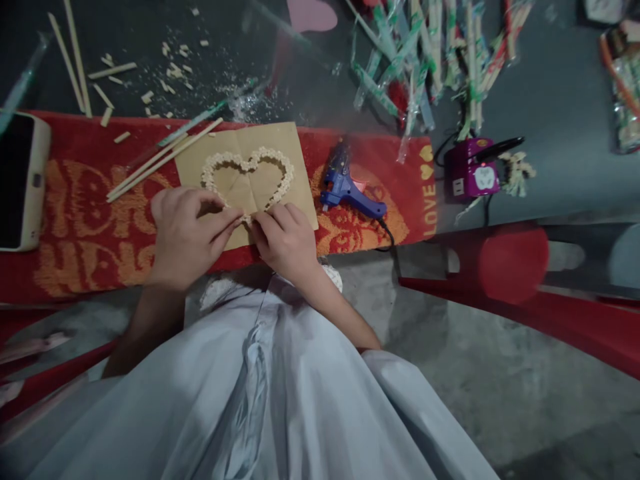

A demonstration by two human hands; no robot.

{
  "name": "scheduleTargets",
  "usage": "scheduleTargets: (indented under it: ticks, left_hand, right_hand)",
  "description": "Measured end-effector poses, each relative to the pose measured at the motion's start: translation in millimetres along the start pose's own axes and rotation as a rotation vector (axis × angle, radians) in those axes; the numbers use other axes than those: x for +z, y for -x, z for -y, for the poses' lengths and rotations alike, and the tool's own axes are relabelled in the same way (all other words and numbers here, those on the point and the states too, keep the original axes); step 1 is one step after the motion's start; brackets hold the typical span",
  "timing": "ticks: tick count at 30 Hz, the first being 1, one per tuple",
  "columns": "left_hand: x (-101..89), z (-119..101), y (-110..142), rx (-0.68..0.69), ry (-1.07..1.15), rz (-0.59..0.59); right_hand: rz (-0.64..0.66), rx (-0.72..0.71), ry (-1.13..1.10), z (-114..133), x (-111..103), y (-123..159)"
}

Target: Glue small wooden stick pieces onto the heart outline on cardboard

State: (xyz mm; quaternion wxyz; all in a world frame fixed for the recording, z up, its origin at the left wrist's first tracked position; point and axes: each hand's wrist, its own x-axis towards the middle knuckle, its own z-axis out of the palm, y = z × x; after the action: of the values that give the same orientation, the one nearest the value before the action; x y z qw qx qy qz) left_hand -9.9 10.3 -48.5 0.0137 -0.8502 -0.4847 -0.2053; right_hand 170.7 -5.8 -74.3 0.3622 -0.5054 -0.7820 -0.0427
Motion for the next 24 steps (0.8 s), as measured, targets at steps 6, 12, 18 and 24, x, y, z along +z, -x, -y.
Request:
scheduleTargets:
  ticks: [6, 12, 18, 24]
  left_hand:
    - [2.8, -1.0, 0.7, 0.014, -0.041, -0.030]
    - [-0.4, -2.3, -0.9, -0.091, 0.087, 0.067]
    - [-6.5, -0.1, -1.2, -0.047, 0.055, 0.124]
    - [-5.6, 0.3, 0.3, -0.021, 0.027, 0.103]
  right_hand:
    - [0.039, 0.027, -0.002, 0.3, 0.6, 1.9]
    - [0.025, 0.037, -0.055, 0.9, 1.5, 2.3]
    - [0.078, 0.068, -0.039, 0.6, 2.1, 3.0]
    - [0.099, 0.057, -0.014, 0.2, 2.1, 3.3]
